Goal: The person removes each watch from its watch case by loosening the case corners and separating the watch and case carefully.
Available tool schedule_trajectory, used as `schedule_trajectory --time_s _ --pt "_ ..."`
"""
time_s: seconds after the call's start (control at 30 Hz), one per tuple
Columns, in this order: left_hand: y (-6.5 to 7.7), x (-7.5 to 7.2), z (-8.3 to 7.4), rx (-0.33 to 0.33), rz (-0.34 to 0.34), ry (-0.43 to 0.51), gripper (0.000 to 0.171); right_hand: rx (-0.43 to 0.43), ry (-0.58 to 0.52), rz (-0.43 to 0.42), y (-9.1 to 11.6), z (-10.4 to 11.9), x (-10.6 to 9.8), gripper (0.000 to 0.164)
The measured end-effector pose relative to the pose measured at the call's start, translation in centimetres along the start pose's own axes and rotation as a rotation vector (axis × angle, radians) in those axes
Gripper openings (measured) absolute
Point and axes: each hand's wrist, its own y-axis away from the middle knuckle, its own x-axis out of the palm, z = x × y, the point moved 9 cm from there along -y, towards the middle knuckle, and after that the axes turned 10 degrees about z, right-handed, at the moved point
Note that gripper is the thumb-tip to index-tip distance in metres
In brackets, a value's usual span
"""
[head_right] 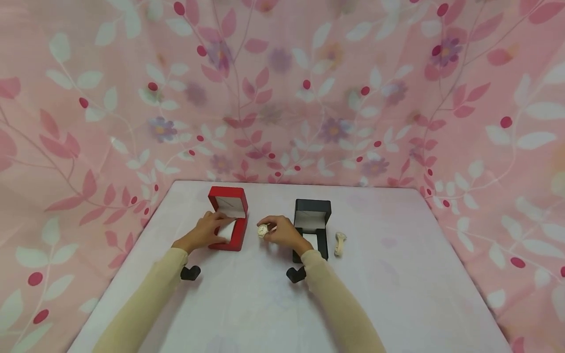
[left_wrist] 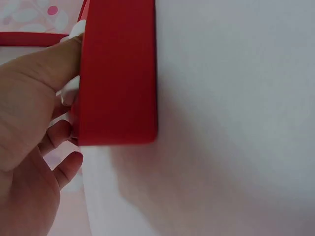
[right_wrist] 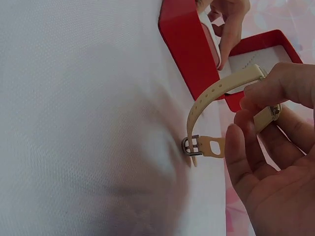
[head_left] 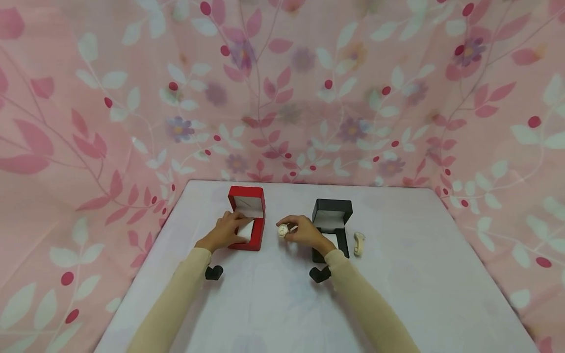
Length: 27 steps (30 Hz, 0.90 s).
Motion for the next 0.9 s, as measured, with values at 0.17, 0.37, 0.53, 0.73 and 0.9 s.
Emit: schedule_trajectory --time_s 0.17,0.37,0.53,0.73,0.9 --pt "-0.2 0.6 0.7 0.011 -0.025 0.027 0.072 0.004 -0.008 -0.008 -0.2 -0.2 -0.1 0.04" --pt "-0.1 0.6 0.6 0.041 -0.026 0.068 0.071 0.011 -0.007 -0.013 -0.3 -0.6 -0.1 0.04" --pt "0.1 0.5 0.1 0.052 0.014 0.049 0.072 -0.003 -0.027 0.001 -0.3 -0.6 -0.1 0.041" --pt "0.6 -1.1 -2.2 0.05 -0.073 0.017 0.06 0.03 -0.031 0.005 -0.3 -1.1 0.1 0.042" --pt "0.8 -1.9 -7.6 0.271 -0.232 0.132 0.034 0.048 -0.012 0.017 -0.3 -1.6 0.2 0.042"
